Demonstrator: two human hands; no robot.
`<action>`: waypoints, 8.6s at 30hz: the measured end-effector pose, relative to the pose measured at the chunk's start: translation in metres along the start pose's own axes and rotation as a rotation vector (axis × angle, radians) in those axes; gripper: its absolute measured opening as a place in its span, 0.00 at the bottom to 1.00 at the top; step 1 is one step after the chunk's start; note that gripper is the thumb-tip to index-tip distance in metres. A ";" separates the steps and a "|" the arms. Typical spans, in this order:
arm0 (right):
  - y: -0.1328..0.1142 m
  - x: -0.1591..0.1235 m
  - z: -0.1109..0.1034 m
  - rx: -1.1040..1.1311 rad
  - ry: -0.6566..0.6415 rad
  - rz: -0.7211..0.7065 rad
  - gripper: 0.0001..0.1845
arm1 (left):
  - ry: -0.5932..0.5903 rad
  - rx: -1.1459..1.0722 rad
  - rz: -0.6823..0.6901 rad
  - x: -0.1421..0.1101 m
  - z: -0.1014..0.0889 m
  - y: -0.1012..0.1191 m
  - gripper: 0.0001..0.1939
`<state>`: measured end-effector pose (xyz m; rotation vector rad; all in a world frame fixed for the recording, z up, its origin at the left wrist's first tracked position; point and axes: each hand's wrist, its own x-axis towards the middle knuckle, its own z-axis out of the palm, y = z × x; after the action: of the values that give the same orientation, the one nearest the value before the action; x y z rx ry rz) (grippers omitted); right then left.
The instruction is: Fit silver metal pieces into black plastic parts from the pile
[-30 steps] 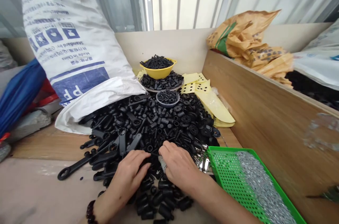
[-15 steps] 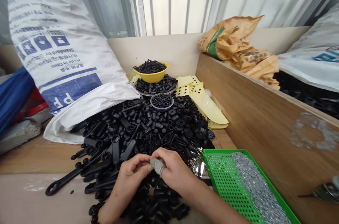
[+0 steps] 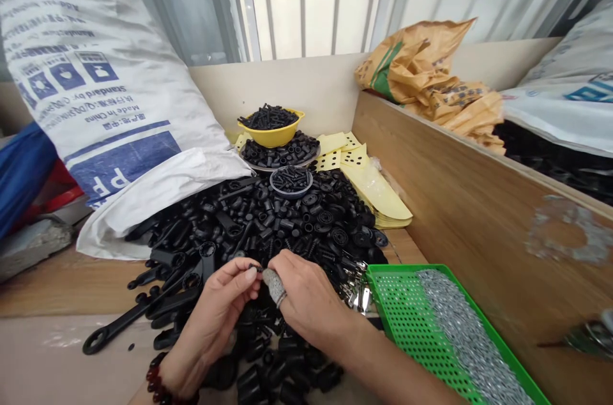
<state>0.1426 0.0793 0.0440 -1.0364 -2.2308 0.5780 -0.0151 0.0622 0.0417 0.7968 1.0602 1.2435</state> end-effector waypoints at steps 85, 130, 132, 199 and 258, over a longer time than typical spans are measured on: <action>-0.008 -0.068 -0.005 0.196 -0.151 0.065 0.09 | -0.314 0.626 0.250 -0.036 -0.003 -0.015 0.11; 0.012 -0.075 -0.011 -0.142 -0.322 0.149 0.13 | -0.321 1.043 0.528 -0.022 -0.007 -0.007 0.11; 0.011 -0.075 -0.008 -0.264 -0.377 0.162 0.14 | -0.244 1.090 0.540 -0.017 -0.020 -0.001 0.10; -0.002 0.010 0.024 -0.745 -0.391 -0.206 0.10 | -0.385 1.243 0.236 -0.020 -0.031 0.005 0.10; 0.020 -0.062 -0.014 0.035 -0.342 0.056 0.14 | -0.682 1.747 0.522 0.008 0.014 -0.014 0.16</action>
<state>0.1946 0.0443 0.0214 -1.0483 -2.4789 0.8709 0.0029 0.0688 0.0316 2.6816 1.1940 -0.0053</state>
